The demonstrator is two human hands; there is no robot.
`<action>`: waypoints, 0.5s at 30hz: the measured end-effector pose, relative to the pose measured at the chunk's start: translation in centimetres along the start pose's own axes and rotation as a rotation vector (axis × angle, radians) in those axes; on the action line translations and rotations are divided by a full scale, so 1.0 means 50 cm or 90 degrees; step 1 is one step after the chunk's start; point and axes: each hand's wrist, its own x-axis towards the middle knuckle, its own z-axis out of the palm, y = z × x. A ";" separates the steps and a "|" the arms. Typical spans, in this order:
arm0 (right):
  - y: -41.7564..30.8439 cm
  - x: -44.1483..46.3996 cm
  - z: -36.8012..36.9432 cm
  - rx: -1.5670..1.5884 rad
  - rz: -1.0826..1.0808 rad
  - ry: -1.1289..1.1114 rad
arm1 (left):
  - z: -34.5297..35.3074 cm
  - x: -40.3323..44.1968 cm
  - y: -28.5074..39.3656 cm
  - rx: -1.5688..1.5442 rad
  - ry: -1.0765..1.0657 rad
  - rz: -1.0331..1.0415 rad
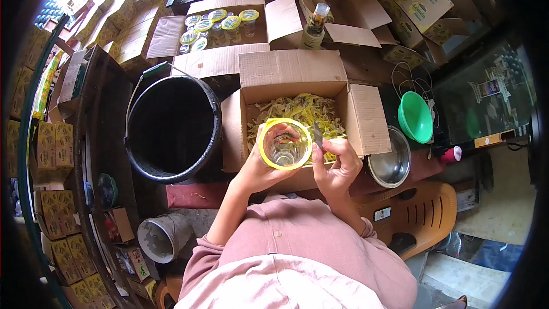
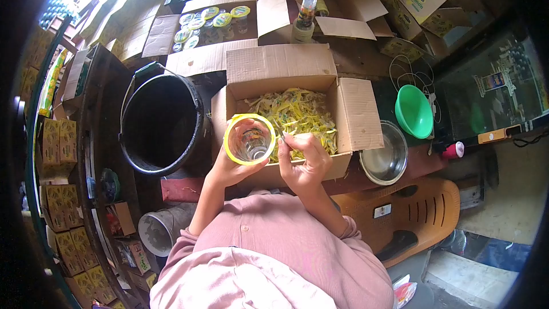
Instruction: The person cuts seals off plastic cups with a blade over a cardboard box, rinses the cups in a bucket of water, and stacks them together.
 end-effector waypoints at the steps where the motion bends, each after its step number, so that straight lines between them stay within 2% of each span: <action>1: 0.000 0.000 0.002 -0.001 -0.007 -0.003 | 0.001 0.000 0.000 -0.001 0.002 0.003; 8: 0.002 -0.001 0.008 -0.022 -0.023 0.002 | -0.001 -0.009 -0.007 0.047 -0.019 -0.020; 15: 0.011 0.010 0.001 0.038 0.010 -0.021 | 0.000 -0.008 0.001 0.015 -0.040 -0.040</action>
